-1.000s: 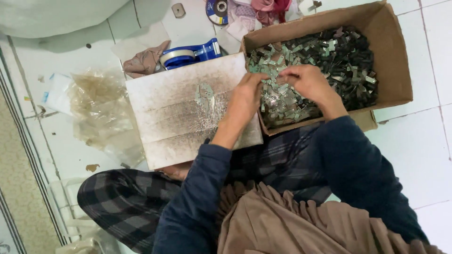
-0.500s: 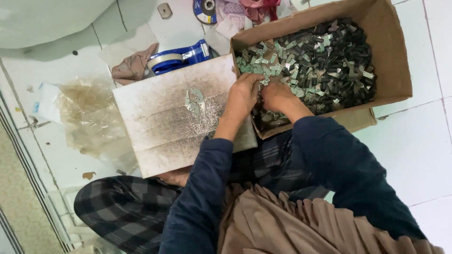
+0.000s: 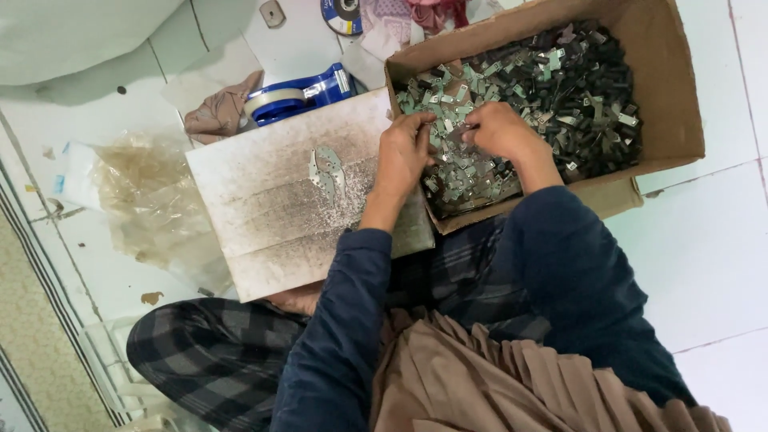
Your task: The person is sorting small metal components from a large box, arranging them on a board for inspection or counting, and then placing them into small plastic bags.
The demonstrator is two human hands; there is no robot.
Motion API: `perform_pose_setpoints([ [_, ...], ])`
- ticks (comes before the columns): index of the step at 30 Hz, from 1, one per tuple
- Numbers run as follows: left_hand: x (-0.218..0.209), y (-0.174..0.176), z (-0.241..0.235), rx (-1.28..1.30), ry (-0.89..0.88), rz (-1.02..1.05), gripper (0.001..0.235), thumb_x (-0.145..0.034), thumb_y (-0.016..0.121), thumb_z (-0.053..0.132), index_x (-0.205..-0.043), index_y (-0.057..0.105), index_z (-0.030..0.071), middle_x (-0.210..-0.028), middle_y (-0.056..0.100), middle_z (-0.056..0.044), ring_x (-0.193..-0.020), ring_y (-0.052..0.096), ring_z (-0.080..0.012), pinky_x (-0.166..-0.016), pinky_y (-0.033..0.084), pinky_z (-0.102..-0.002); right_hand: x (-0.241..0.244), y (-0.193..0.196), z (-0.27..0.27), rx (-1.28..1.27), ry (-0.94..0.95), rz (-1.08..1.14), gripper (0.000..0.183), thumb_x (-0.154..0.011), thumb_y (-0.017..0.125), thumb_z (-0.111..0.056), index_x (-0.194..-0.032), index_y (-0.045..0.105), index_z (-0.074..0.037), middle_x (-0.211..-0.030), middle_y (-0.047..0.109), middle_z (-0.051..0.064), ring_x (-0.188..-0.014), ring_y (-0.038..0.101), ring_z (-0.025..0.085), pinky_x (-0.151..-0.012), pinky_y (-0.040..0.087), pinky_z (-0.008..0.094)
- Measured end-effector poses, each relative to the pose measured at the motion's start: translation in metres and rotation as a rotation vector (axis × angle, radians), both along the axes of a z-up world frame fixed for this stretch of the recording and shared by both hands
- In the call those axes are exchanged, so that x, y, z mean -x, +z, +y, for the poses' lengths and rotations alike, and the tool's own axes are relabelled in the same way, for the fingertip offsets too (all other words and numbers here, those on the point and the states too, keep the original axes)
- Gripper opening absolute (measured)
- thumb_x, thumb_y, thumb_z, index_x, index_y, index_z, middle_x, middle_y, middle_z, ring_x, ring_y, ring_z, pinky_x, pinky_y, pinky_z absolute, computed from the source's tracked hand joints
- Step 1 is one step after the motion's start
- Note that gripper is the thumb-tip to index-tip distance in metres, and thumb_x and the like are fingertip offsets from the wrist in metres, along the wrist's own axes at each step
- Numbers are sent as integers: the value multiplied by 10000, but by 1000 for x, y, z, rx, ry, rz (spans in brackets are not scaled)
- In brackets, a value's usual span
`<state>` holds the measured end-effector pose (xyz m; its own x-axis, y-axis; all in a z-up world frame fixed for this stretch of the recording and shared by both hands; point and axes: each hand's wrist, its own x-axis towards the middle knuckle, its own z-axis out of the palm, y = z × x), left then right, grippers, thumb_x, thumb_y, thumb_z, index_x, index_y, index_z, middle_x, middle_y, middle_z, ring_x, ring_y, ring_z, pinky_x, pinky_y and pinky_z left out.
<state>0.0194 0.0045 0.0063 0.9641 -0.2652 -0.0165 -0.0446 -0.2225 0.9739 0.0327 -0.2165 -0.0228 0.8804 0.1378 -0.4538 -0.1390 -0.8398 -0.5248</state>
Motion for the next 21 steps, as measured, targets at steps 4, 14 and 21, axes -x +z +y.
perform_pose_setpoints([
  [4, -1, 8, 0, 5, 10, 2, 199, -978, 565, -56, -1132, 689, -83, -929, 646, -247, -626, 756, -280, -485, 656, -275, -5, -22, -10, 37, 21, -3, 252, -865, 738, -202, -1093, 797, -113, -1035, 761, 249, -1033, 682, 511, -880, 561, 595],
  [14, 1, 1, 3, 172, 68, 68, 225, -1004, 544, -29, -1161, 703, -56, -881, 658, -204, -616, 758, -238, -502, 657, -260, -2, -5, 0, 5, -9, 33, 257, -906, 675, -151, -1135, 790, -141, -1089, 750, 246, -1087, 666, 498, -900, 546, 591],
  [21, 8, -26, 14, 344, 96, 39, 236, -1047, 541, 10, -1224, 694, -26, -887, 699, -230, -676, 767, -244, -572, 677, -284, -5, 7, 39, 171, 16, -159, 567, -898, 691, -121, -1443, 638, -268, -1325, 597, 183, -1236, 567, 491, -924, 544, 617],
])
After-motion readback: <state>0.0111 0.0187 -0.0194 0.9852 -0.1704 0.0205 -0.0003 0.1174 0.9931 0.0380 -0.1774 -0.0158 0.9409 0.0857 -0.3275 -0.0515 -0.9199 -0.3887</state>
